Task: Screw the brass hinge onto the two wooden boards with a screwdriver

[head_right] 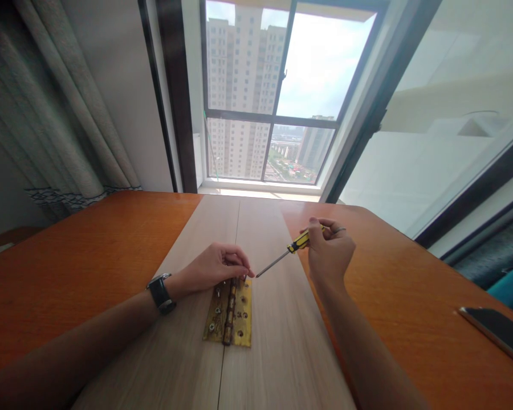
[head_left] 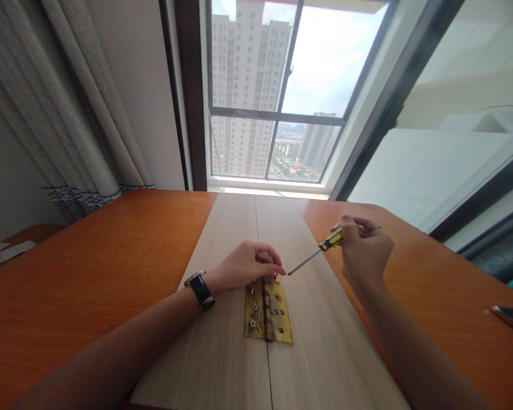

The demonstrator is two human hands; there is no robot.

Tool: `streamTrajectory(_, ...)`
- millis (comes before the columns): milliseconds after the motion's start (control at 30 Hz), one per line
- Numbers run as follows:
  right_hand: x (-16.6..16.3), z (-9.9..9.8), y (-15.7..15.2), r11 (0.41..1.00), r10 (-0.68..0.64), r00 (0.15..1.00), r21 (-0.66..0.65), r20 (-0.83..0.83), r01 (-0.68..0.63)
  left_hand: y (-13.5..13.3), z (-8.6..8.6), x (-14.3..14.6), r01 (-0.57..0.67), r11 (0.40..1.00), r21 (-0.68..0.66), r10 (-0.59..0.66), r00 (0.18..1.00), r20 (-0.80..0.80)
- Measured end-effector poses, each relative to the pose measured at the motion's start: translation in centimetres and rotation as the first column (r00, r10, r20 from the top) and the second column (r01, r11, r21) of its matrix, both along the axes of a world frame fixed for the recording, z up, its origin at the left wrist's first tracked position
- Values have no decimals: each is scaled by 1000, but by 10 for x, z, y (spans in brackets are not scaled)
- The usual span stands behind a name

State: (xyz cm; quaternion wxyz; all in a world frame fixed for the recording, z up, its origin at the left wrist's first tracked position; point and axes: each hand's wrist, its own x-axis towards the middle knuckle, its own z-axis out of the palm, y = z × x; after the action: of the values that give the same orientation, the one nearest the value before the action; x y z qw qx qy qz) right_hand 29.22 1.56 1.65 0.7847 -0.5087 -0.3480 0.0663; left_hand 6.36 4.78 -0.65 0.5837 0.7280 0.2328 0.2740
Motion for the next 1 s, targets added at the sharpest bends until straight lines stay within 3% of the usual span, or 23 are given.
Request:
streamTrajectory(667, 2, 3, 0, 999, -35, 999, 13, -8, 35, -3, 0, 1, 39, 999, -31, -38, 999, 32)
streamTrajectory(1000, 4, 2, 1, 999, -41, 999, 15, -5, 41, -5, 3, -2, 42, 998, 50, -40, 999, -34)
